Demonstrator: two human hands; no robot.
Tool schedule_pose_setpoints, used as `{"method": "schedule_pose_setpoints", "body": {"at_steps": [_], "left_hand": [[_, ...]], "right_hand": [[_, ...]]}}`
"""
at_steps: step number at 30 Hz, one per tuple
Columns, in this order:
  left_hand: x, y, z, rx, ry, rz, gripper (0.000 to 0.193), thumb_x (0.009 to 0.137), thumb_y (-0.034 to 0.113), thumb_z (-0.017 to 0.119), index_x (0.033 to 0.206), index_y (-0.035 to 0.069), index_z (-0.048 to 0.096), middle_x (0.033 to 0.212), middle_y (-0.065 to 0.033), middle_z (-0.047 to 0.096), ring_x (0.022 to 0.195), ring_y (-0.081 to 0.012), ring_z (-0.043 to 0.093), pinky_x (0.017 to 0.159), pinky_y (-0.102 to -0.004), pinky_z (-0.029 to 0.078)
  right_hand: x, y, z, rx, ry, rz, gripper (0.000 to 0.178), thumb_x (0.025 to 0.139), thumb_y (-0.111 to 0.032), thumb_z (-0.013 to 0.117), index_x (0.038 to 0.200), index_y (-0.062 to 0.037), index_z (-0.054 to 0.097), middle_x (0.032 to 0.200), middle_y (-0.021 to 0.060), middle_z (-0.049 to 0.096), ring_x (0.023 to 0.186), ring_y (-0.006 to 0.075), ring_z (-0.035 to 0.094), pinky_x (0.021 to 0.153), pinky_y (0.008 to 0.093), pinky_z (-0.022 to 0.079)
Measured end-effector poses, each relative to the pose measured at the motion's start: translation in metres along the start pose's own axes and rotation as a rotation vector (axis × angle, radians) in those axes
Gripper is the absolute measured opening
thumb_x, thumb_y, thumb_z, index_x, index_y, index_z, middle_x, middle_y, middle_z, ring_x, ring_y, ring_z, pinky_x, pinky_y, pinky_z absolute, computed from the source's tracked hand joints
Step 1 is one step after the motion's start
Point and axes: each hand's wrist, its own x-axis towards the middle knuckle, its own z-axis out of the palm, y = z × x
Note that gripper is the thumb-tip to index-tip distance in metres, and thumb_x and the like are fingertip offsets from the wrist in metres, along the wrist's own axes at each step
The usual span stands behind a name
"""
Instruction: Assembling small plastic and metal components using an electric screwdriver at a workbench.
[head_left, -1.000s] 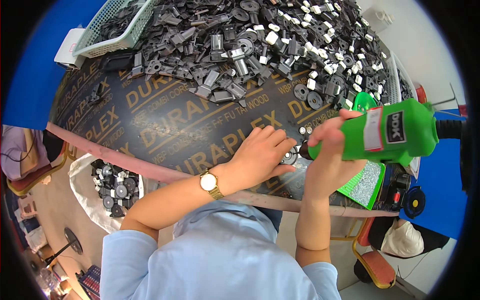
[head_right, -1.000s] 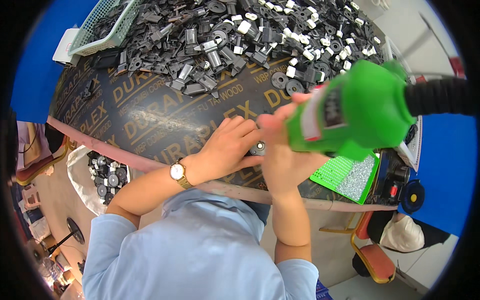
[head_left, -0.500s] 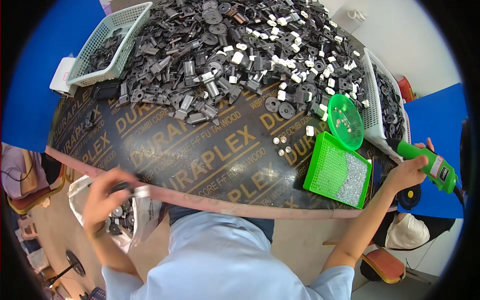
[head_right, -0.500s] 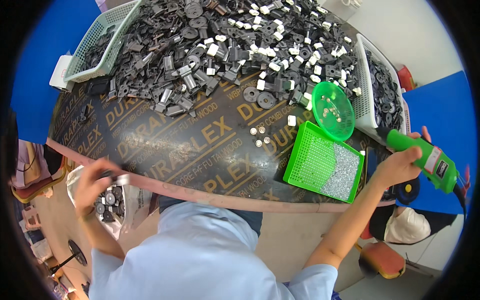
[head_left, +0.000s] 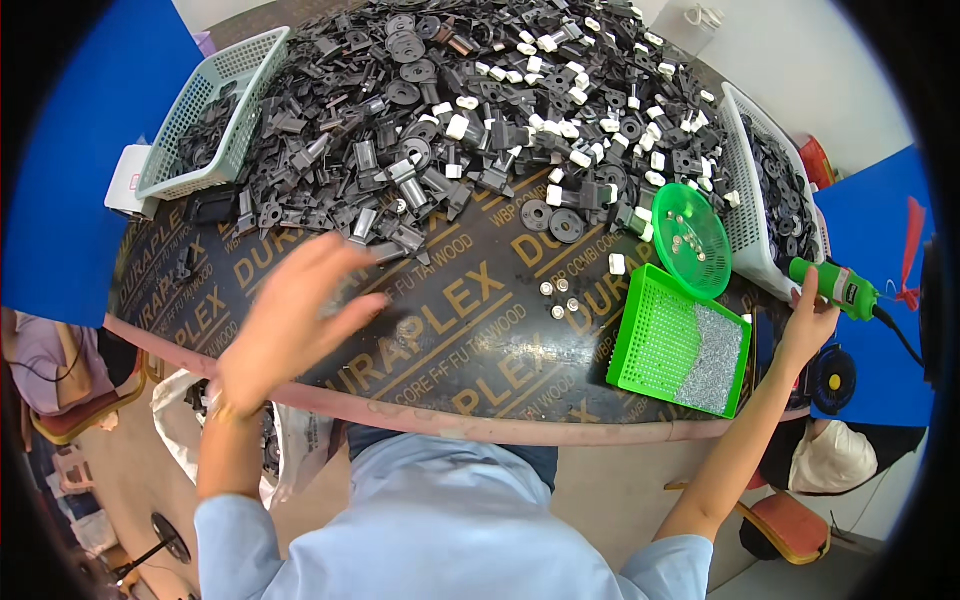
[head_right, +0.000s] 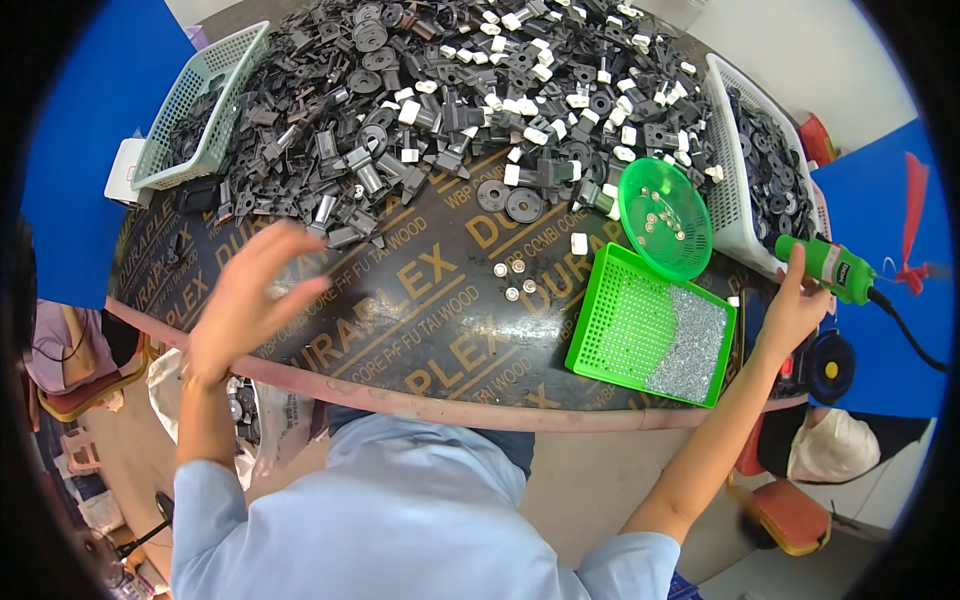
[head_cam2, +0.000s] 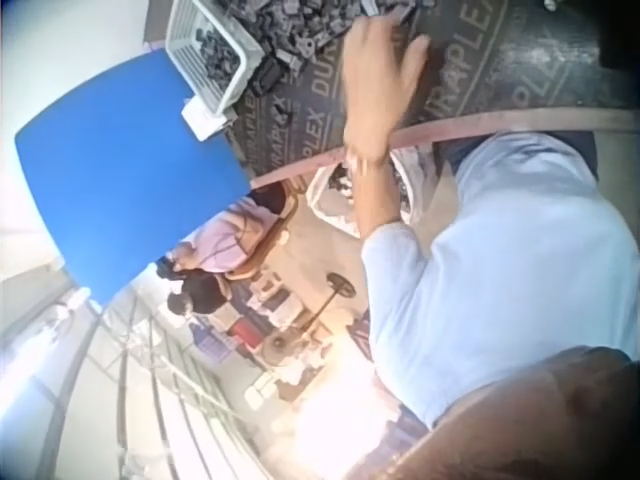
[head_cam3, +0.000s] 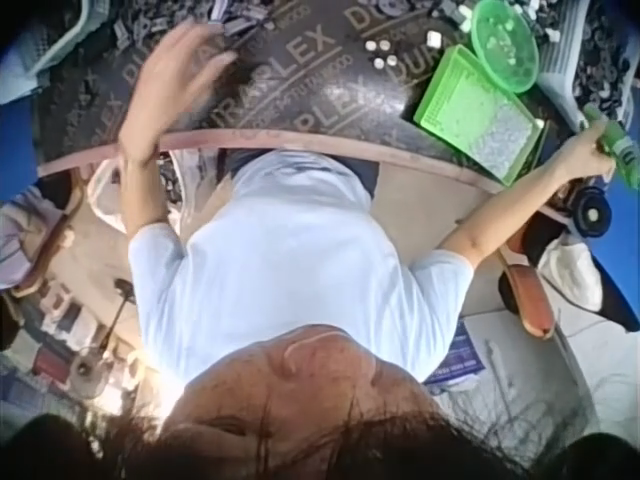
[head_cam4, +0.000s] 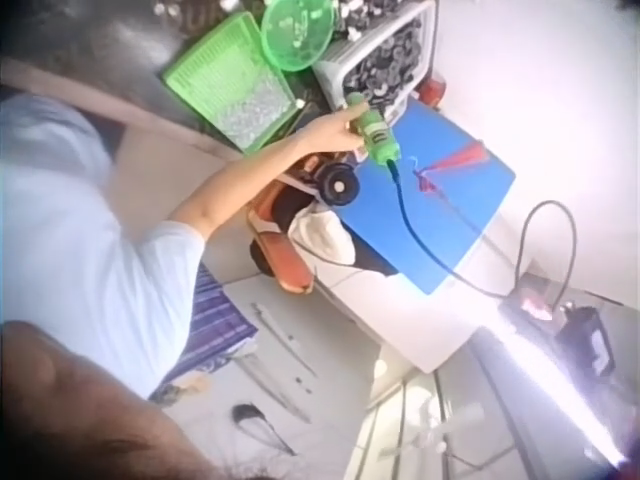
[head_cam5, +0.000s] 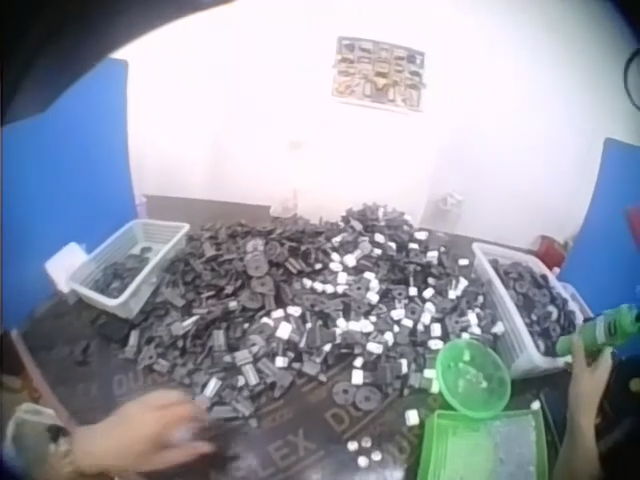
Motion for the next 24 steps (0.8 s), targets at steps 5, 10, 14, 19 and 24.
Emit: {"method": "schedule_pose_setpoints", "body": {"at_steps": [5, 10, 14, 19, 24], "left_hand": [[0.125, -0.011, 0.083, 0.288, 0.235, 0.240, 0.062, 0.085, 0.020, 0.071, 0.140, 0.013, 0.046, 0.139, -0.0214, 0.047, 0.132, -0.0402, 0.043, 0.109, -0.0513, 0.035], [0.178, -0.037, 0.108, 0.425, 0.264, 0.285, 0.046, 0.083, 0.020, 0.073, 0.126, 0.013, 0.057, 0.130, -0.0148, 0.055, 0.126, -0.0330, 0.048, 0.108, -0.0487, 0.036], [0.157, -0.024, 0.091, 0.334, 0.389, 0.336, 0.034, 0.082, 0.027, 0.075, 0.108, 0.010, 0.062, 0.107, -0.0080, 0.059, 0.107, -0.0281, 0.055, 0.096, -0.0463, 0.040], [0.077, 0.007, 0.068, -0.238, 0.061, 0.090, 0.038, 0.086, 0.036, 0.072, 0.087, 0.002, 0.056, 0.085, -0.0147, 0.055, 0.078, -0.0361, 0.057, 0.067, -0.0431, 0.047], [0.019, 0.019, 0.083, -0.309, -0.244, 0.026, 0.042, 0.086, 0.037, 0.073, 0.083, 0.000, 0.054, 0.079, -0.0192, 0.057, 0.075, -0.0409, 0.057, 0.063, -0.0423, 0.045]], "right_hand": [[-0.037, -0.016, 0.009, 0.149, -0.071, 0.022, 0.044, 0.096, -0.017, 0.067, 0.132, -0.0003, 0.048, 0.113, 0.0068, 0.060, 0.084, 0.0088, 0.060, 0.070, 0.0210, 0.050], [-0.103, -0.079, 0.046, 0.030, -0.236, -0.138, 0.027, 0.093, -0.008, 0.067, 0.117, -0.0032, 0.055, 0.102, 0.0050, 0.060, 0.091, 0.0119, 0.058, 0.079, 0.0264, 0.046], [-0.145, -0.132, 0.087, -0.047, -0.760, -0.681, 0.018, 0.083, -0.006, 0.072, 0.098, -0.0054, 0.063, 0.097, 0.0096, 0.062, 0.091, 0.0275, 0.059, 0.084, 0.0373, 0.045], [-0.166, -0.131, 0.124, -0.110, -1.119, -0.492, 0.021, 0.079, 0.000, 0.071, 0.095, -0.0018, 0.057, 0.093, 0.0121, 0.061, 0.090, 0.0319, 0.060, 0.079, 0.0405, 0.048], [-0.158, -0.126, 0.142, -0.153, -1.226, -0.489, 0.021, 0.078, 0.001, 0.072, 0.091, -0.0013, 0.055, 0.086, 0.0134, 0.060, 0.078, 0.0304, 0.063, 0.069, 0.0402, 0.050]]}}
